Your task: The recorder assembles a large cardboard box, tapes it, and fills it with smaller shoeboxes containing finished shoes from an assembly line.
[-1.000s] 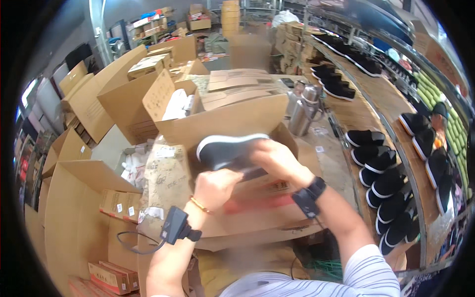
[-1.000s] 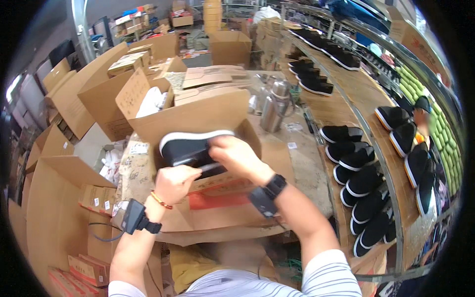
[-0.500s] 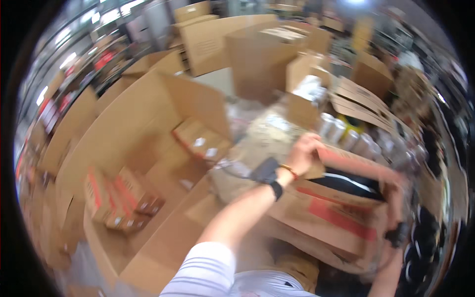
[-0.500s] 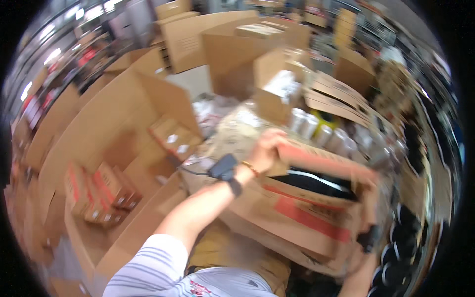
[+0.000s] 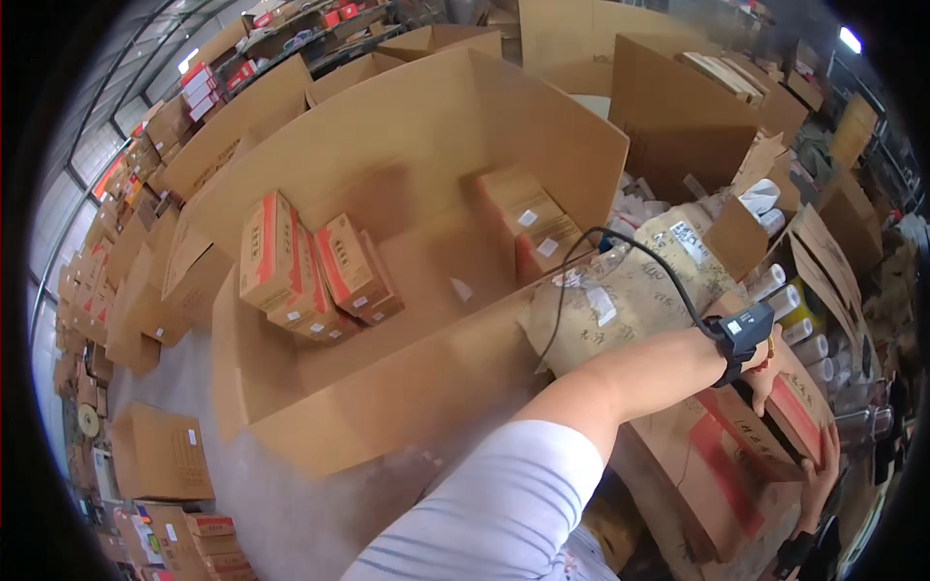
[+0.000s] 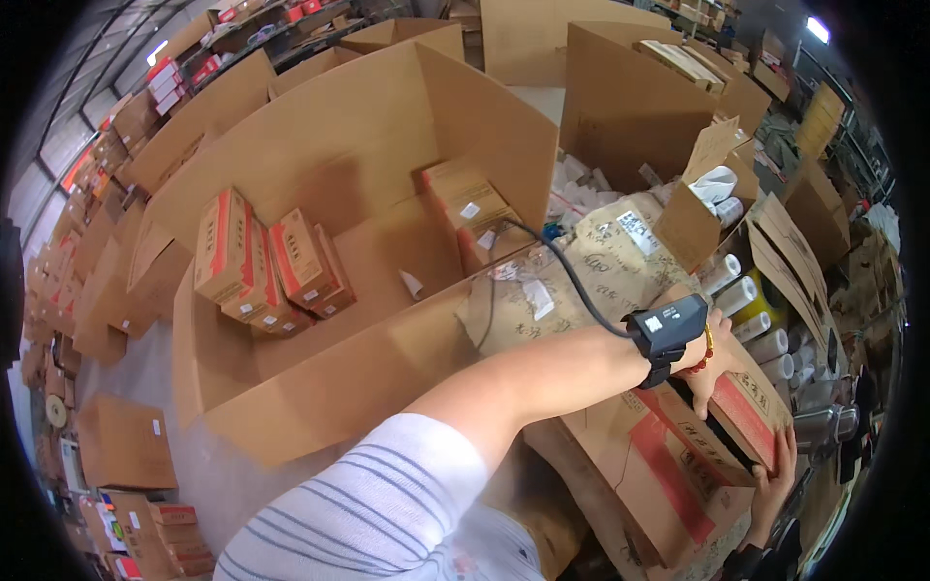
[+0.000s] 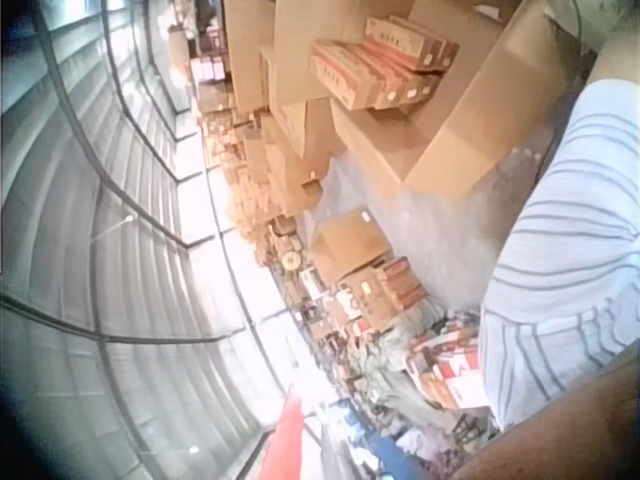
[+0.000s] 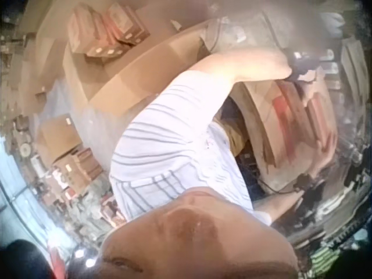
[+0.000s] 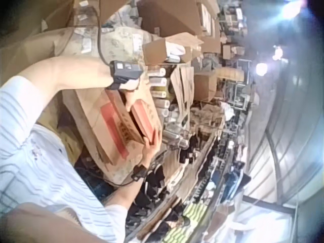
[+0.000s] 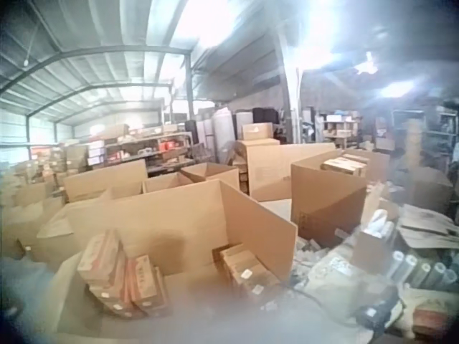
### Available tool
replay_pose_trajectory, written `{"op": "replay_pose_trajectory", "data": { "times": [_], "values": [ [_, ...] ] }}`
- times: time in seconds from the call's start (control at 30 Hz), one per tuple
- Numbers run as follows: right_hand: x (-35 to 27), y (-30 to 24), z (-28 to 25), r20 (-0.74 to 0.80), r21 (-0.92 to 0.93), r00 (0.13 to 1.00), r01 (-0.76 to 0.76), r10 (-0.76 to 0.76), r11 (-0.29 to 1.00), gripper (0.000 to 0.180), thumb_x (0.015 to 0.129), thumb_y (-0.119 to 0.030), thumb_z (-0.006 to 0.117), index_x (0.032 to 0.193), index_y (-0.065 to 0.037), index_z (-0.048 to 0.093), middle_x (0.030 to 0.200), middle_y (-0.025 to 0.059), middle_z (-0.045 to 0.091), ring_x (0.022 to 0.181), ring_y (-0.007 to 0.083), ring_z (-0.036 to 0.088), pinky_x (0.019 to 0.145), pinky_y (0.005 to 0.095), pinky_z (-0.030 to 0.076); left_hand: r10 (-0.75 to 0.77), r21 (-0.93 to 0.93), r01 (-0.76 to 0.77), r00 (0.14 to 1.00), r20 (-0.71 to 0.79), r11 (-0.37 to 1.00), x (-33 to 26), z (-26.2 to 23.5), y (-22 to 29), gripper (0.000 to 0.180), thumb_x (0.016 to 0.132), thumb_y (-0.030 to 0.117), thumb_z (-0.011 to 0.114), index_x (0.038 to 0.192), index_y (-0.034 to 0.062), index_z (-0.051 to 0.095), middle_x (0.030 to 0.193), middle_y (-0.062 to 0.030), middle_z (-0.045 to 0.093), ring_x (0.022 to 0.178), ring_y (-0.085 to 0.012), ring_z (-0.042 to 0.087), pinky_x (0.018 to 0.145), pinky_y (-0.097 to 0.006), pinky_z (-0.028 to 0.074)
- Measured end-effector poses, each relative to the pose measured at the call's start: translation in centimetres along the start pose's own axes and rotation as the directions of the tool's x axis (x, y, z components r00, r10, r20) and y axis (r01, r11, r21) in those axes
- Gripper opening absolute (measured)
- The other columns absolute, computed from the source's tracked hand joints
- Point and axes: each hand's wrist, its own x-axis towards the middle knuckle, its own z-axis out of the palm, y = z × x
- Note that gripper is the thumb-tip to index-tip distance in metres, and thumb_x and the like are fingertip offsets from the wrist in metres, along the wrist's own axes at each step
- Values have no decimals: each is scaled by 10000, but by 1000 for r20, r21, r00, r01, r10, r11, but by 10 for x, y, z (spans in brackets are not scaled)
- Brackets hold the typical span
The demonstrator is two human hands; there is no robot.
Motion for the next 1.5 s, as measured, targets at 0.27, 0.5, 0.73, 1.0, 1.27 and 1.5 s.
{"op": "replay_pose_trajectory", "data": {
  "times": [0.27, 0.5, 0.73, 1.0, 1.27, 1.5],
  "values": [
    [-43, -4, 33, -153, 774, 971, 2, 184, 633, 716, 846, -461, 449, 1384, -127, 114, 1431, 61, 113, 1317, 205, 98, 1047, 412, 166, 223, 21, -277, 725, -651, 961, -77, 26, 14, 898, 594, 644, 588, 1308, 152, 353, 1364, -289, 164, 1296, -376, 120, 969, -640, 25],
    [-93, 89, 30, 197, 759, 917, -366, 347, 538, 647, 817, -216, 579, 1343, -103, 220, 1295, 73, 373, 1183, 211, 358, 1001, 375, 257, -616, -946, -163, 725, -308, 282, -85, 88, 18, 965, 645, 218, 695, 1365, 31, 81, 1337, -243, 239, 1254, -349, 236, 1026, -371, 202],
    [-59, 58, 16, 118, 295, 952, -304, 281, 906, 645, 833, -329, 553, 1311, -28, 241, 1270, 104, 373, 1181, 224, 359, 991, 367, 270, -497, -767, -613, 733, -464, -189, -188, 47, -19, 940, 605, 74, 671, 1370, 67, 125, 1269, -124, 374, 1169, -233, 376, 979, -335, 305],
    [9, -79, 125, 78, 692, 989, -142, 123, 708, 554, 925, -397, 317, 1372, -98, 181, 1322, 134, 321, 1189, 244, 357, 978, 363, 289, -785, -383, -923, 218, -580, 27, -548, 89, -47, 471, 682, 312, 548, 880, -115, 566, 961, -246, 579, 837, -385, 577, 791, -463, 460],
    [1, -40, 173, -4, 558, 977, -176, 214, 811, 458, 949, -311, 280, 1324, -51, 306, 1242, 162, 404, 1161, 240, 393, 985, 342, 283, -603, -473, -475, -782, -161, 742, -759, 39, -21, 400, 807, 361, 471, 1106, 100, 515, 1148, -85, 515, 1066, -264, 473, 870, -444, 393],
    [0, -9, 166, 21, 426, 967, -238, 253, 873, 519, 924, -416, 296, 1337, -102, 306, 1281, 144, 379, 1194, 262, 351, 995, 352, 251, -514, -640, -674, -721, 464, 368, -811, 131, -83, 792, 624, 570, 523, 1299, 198, 344, 1386, -55, 276, 1273, -319, 193, 934, -641, 29]
  ]
}}
